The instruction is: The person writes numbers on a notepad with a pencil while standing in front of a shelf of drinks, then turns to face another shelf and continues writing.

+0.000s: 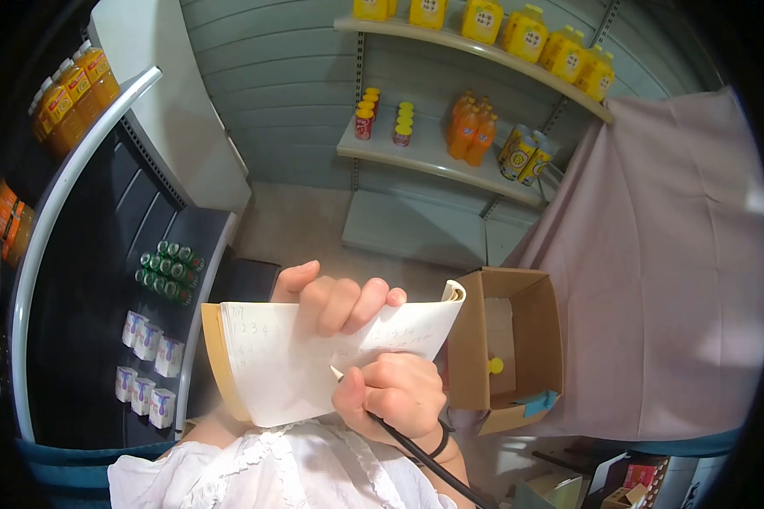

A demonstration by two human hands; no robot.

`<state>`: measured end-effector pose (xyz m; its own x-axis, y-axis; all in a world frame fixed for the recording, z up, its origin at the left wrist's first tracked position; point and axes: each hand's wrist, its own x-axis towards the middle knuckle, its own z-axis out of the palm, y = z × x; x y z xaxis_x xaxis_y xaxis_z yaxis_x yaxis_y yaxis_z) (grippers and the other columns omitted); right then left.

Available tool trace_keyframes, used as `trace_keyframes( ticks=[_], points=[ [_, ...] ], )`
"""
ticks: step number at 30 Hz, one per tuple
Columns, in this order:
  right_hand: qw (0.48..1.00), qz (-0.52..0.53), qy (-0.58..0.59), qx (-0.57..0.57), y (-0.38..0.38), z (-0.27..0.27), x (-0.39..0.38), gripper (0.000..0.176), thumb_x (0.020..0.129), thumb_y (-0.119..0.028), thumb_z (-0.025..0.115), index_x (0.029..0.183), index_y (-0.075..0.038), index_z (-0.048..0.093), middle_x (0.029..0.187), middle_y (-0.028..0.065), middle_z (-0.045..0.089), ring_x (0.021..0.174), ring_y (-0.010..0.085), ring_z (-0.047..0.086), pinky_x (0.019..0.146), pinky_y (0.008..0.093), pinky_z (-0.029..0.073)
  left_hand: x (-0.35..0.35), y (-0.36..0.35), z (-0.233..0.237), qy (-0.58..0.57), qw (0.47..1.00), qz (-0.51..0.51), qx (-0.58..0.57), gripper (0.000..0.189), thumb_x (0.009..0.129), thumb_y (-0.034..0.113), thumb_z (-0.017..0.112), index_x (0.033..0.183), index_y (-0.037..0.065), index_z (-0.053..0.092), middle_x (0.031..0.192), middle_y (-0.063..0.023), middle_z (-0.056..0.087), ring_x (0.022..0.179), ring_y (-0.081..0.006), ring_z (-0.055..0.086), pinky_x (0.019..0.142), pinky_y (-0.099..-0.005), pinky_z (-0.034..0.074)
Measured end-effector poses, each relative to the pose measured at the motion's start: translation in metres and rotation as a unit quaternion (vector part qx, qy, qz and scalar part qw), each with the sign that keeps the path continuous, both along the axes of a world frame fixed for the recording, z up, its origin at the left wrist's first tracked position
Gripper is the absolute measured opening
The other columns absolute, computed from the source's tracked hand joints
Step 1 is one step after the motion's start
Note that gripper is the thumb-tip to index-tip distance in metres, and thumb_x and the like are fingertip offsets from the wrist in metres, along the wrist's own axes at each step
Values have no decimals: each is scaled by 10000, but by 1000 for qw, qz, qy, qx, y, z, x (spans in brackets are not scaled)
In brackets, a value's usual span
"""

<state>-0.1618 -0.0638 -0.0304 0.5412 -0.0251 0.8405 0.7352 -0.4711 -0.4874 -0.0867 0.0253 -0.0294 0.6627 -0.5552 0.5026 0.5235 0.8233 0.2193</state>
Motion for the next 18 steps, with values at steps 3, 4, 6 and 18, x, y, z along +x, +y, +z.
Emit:
trace_keyframes(
  ticks=[3, 4, 6, 18],
  points=[
    [1000, -1, 0, 1, 1, 2, 1, 249, 850, 3, 561, 740, -74, 352, 523, 32, 473, 379, 149, 396, 392, 289, 343, 2, -1, -2, -4, 1000, 1, -7, 516, 934, 273, 186, 432, 175, 255, 529, 52, 308, 683, -114, 333, 974, -279, 293],
    [1000, -1, 1, -4, 1, 2, 2, 244, 847, 8, 561, 743, -75, 357, 524, 31, 474, 381, 150, 399, 394, 288, 346, 3, -2, -2, -4, 1000, 0, -7, 516, 934, 273, 186, 432, 175, 255, 529, 52, 308, 683, -114, 333, 974, -279, 293],
    [1000, -2, 4, -8, 1, 2, 2, 239, 843, 13, 561, 747, -76, 361, 525, 30, 475, 383, 151, 402, 396, 288, 349, 2, -2, 0, 2, 1000, 0, -7, 515, 933, 273, 187, 432, 178, 255, 529, 53, 309, 681, -114, 332, 973, -284, 294],
    [1000, -6, 2, 1, -2, -3, 3, 231, 830, 30, 548, 714, -73, 376, 507, 23, 467, 380, 157, 387, 398, 292, 351, 3, -2, -3, 10, 1000, 8, -2, 517, 943, 263, 175, 441, 168, 252, 541, 47, 312, 687, -123, 328, 978, -293, 296]
  ],
)
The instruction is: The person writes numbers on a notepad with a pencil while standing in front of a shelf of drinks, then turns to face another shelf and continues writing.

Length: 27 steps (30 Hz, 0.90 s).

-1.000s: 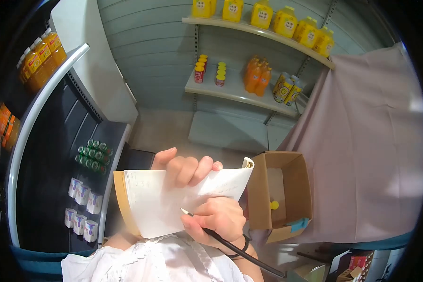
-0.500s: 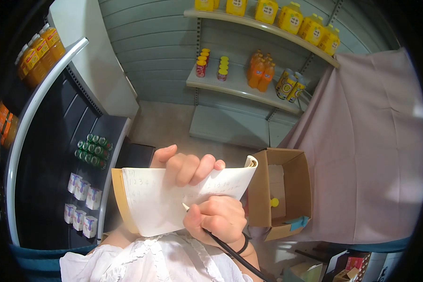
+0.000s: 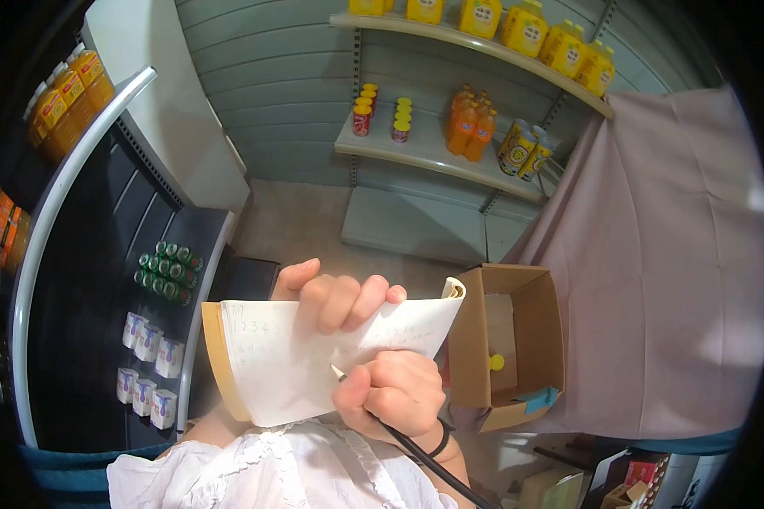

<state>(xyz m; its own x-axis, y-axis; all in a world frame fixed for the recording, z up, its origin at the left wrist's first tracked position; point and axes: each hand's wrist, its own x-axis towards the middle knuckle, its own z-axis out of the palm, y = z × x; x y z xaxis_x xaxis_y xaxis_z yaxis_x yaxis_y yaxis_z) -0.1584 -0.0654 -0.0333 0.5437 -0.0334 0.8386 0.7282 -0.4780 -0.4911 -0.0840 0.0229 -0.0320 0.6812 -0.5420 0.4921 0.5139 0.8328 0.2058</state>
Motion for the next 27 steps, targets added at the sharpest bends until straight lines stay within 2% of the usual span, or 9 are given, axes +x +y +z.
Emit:
trace_keyframes(
  ticks=[3, 5, 7, 9, 10, 12, 20, 27],
  points=[
    [1000, -3, 1, -16, -1, 0, 0, 233, 832, 27, 545, 709, -73, 375, 504, 23, 464, 379, 159, 386, 396, 294, 348, 0, -1, -1, -5, 1000, 4, -10, 516, 943, 265, 173, 443, 167, 252, 540, 46, 309, 692, -124, 327, 971, -291, 299],
    [1000, 11, -19, 1, -1, 2, 2, 280, 745, 95, 588, 602, -63, 408, 496, 23, 475, 383, 151, 423, 363, 271, 346, 0, -1, -1, -1, 1000, 2, -12, 517, 943, 265, 171, 442, 167, 253, 540, 46, 309, 694, -124, 326, 968, -292, 301],
    [999, 14, -26, 30, -1, 0, 3, 265, 755, 93, 585, 625, -62, 414, 500, 24, 480, 382, 151, 424, 366, 270, 350, -1, -1, 2, 3, 1000, 0, -15, 518, 943, 265, 170, 442, 167, 254, 540, 46, 309, 696, -124, 326, 964, -292, 303],
    [998, 18, -34, 59, -1, -2, 3, 250, 765, 90, 581, 648, -61, 421, 504, 24, 485, 381, 151, 424, 368, 269, 355, -5, 1, 11, 35, 998, 25, 47, 440, 928, 256, 264, 508, 166, 167, 474, 43, 226, 618, -103, 302, 930, -300, 307],
    [998, 13, -33, 47, -1, -3, 3, 241, 764, 93, 581, 665, -60, 423, 508, 24, 490, 381, 151, 425, 368, 269, 356, -4, 1, 8, 34, 998, 25, 47, 440, 928, 256, 264, 508, 166, 167, 474, 43, 226, 618, -103, 302, 930, -300, 307],
    [999, 7, -33, 34, -1, -3, 2, 234, 764, 95, 580, 682, -60, 425, 513, 25, 494, 381, 152, 427, 369, 269, 358, 1, -1, 0, -20, 1000, 2, -23, 517, 944, 263, 164, 443, 173, 257, 539, 48, 308, 688, -127, 323, 967, -297, 299],
    [999, 5, -34, 28, 2, 2, 2, 294, 748, 110, 571, 603, -61, 381, 507, 22, 481, 382, 156, 420, 364, 267, 347, -2, 1, 2, -5, 1000, 2, -4, 518, 947, 255, 171, 444, 172, 262, 539, 49, 303, 685, -122, 319, 987, -299, 291],
    [999, 13, -27, 26, 1, 0, -1, 303, 742, 109, 569, 591, -59, 367, 502, 21, 466, 376, 156, 396, 362, 265, 333, -3, 3, 4, -11, 1000, 4, 4, 519, 950, 258, 173, 444, 175, 258, 538, 51, 299, 686, -119, 319, 994, -301, 283]
  ],
)
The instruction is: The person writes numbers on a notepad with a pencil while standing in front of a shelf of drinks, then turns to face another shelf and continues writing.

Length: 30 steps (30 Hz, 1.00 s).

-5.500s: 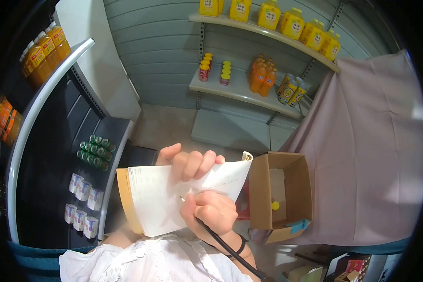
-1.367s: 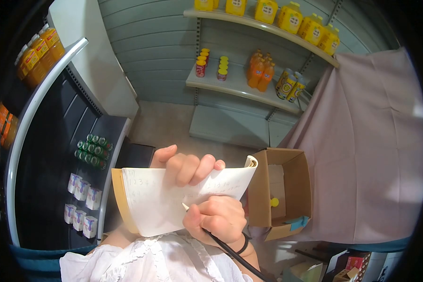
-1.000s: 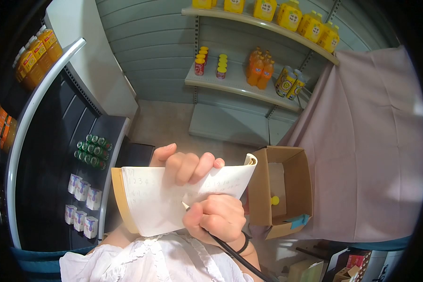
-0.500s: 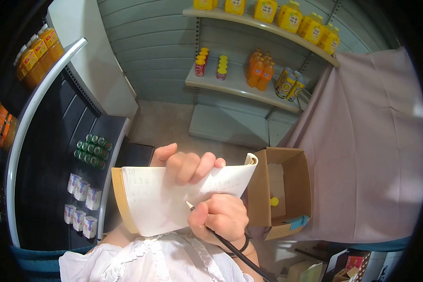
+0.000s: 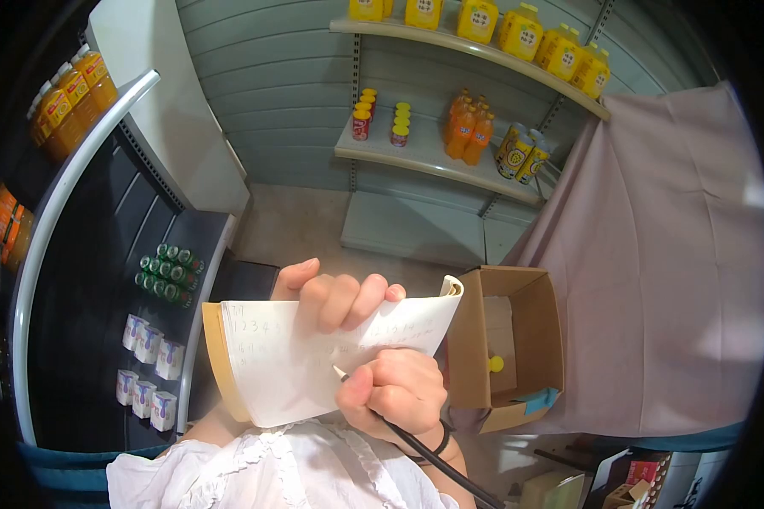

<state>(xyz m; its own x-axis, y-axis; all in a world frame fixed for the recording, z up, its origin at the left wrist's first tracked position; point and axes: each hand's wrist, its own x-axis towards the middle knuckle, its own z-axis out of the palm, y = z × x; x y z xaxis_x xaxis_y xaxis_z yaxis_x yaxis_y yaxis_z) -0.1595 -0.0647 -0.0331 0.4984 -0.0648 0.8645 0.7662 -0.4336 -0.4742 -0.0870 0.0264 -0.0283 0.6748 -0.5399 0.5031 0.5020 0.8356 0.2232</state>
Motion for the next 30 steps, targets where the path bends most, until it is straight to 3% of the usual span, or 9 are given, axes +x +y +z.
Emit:
trace_keyframes(
  ticks=[3, 6, 8, 9, 17, 19, 27, 29, 30],
  points=[
    [1000, 5, 1, 1, 3, 3, 0, 299, 737, 113, 568, 596, -59, 367, 499, 18, 454, 372, 152, 382, 360, 267, 325, -5, 1, 9, 29, 999, 26, 37, 439, 930, 247, 256, 510, 160, 164, 482, 42, 223, 629, -100, 305, 949, -305, 307],
    [1000, -7, -16, 14, 3, 2, -1, 298, 731, 120, 567, 599, -60, 369, 498, 20, 453, 369, 150, 379, 358, 269, 318, -8, 3, 12, 41, 997, 35, 59, 442, 932, 246, 251, 504, 165, 173, 489, 42, 219, 635, -102, 305, 947, -307, 311],
    [1000, -4, 21, -11, 3, 5, -5, 237, 840, 48, 503, 701, -72, 354, 507, 31, 474, 387, 156, 419, 407, 294, 365, -9, 5, 8, 36, 999, 25, 30, 470, 938, 254, 223, 476, 169, 208, 508, 48, 250, 659, -109, 308, 969, -310, 292],
    [1000, -10, 5, -11, 3, 4, -6, 237, 840, 48, 503, 701, -72, 354, 507, 31, 474, 387, 156, 419, 407, 294, 365, -8, 5, 5, 34, 999, 14, 2, 507, 945, 262, 195, 448, 172, 244, 527, 53, 281, 682, -116, 311, 991, -313, 273],
    [999, 27, 22, 19, 5, 1, -3, 251, 810, 81, 519, 697, -65, 350, 515, 35, 473, 387, 159, 421, 405, 295, 371, -6, 8, -3, 51, 998, 27, 3, 480, 936, 241, 177, 464, 164, 218, 520, 47, 260, 681, -117, 308, 979, -307, 278],
    [999, 2, -4, 45, 4, -2, -2, 292, 697, 129, 585, 603, -65, 389, 475, 27, 447, 360, 161, 404, 356, 279, 324, -8, 11, 2, 61, 998, 26, 22, 478, 935, 240, 177, 465, 163, 215, 519, 46, 258, 677, -118, 308, 976, -305, 280],
    [999, -29, -9, 15, 0, 5, -7, 277, 724, 96, 582, 620, -68, 386, 489, 20, 478, 369, 150, 426, 361, 274, 339, -17, 7, 11, 128, 991, 12, 29, 484, 934, 242, 177, 458, 165, 217, 512, 45, 253, 667, -116, 310, 967, -308, 288],
    [999, -38, -7, 5, 0, 4, -11, 271, 732, 91, 578, 624, -69, 388, 493, 21, 484, 371, 147, 426, 362, 271, 341, -16, 6, 13, 65, 998, 0, -4, 495, 936, 244, 174, 450, 170, 229, 512, 47, 262, 669, -115, 313, 972, -310, 286],
    [1000, -29, 2, 0, 0, 3, -13, 242, 796, 53, 537, 678, -70, 365, 502, 27, 482, 373, 144, 419, 374, 281, 344, -14, 6, 12, 37, 999, 4, 4, 504, 938, 247, 170, 445, 173, 243, 512, 48, 268, 672, -116, 318, 980, -309, 282]
  ],
)
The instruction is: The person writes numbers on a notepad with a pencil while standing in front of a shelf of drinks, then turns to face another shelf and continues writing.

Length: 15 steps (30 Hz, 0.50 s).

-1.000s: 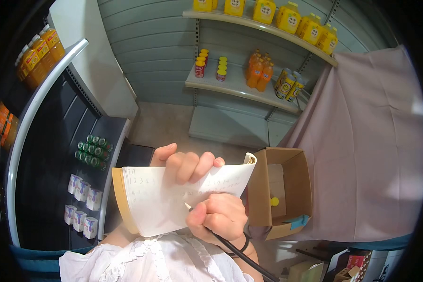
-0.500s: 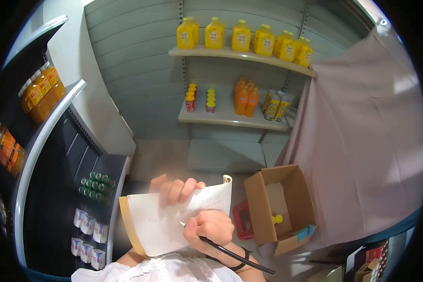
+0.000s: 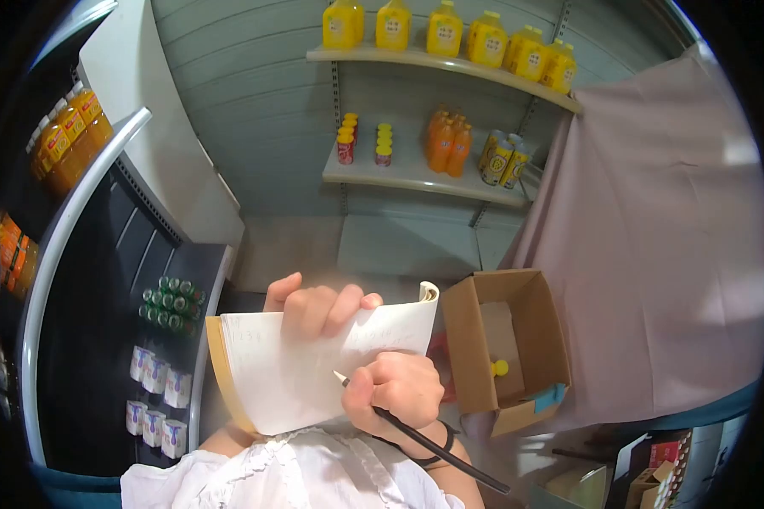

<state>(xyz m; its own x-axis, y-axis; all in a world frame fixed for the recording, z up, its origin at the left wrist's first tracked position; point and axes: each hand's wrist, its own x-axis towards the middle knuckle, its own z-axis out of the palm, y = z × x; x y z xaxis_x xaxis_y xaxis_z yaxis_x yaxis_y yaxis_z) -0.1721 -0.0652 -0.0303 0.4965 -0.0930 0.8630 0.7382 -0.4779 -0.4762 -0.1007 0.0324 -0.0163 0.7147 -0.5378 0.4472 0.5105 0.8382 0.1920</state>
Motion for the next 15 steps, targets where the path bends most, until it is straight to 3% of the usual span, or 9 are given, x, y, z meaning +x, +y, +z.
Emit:
trace_keyframes(
  ticks=[1, 3, 5, 13, 15],
  points=[
    [1000, 8, 6, -6, -1, -1, -1, 217, 859, 15, 496, 732, -71, 343, 512, 33, 480, 375, 141, 413, 386, 290, 347, 1, 0, -2, 5, 1000, 3, 0, 504, 938, 247, 170, 445, 173, 243, 512, 48, 268, 672, -116, 318, 980, -309, 282],
    [1000, 0, 5, -10, -1, -1, 1, 208, 865, 7, 499, 750, -74, 345, 514, 35, 488, 368, 139, 406, 382, 288, 343, 2, -2, -4, -13, 1000, -9, -1, 505, 940, 249, 171, 447, 172, 245, 513, 48, 275, 674, -116, 321, 986, -305, 278],
    [1000, 7, -20, 16, -2, -3, 3, 261, 761, 74, 582, 648, -70, 395, 502, 20, 494, 367, 143, 407, 364, 259, 345, 3, -4, -5, -14, 1000, -10, -9, 506, 941, 250, 173, 446, 171, 244, 514, 48, 276, 674, -117, 322, 988, -305, 276],
    [1000, 19, -17, 13, -2, -2, 5, 258, 758, 84, 591, 667, -70, 404, 514, 18, 500, 376, 138, 419, 365, 260, 351, 4, -6, -6, -21, 1000, -8, -16, 510, 942, 254, 184, 443, 167, 245, 516, 46, 278, 674, -116, 323, 986, -314, 273],
    [1000, 20, -16, 12, -1, -1, 4, 265, 758, 86, 591, 662, -71, 400, 516, 17, 501, 375, 138, 420, 366, 261, 353, 1, -5, 0, -10, 999, 22, 33, 417, 941, 232, 232, 537, 157, 162, 477, 42, 192, 624, -96, 297, 921, -308, 298]
  ],
)
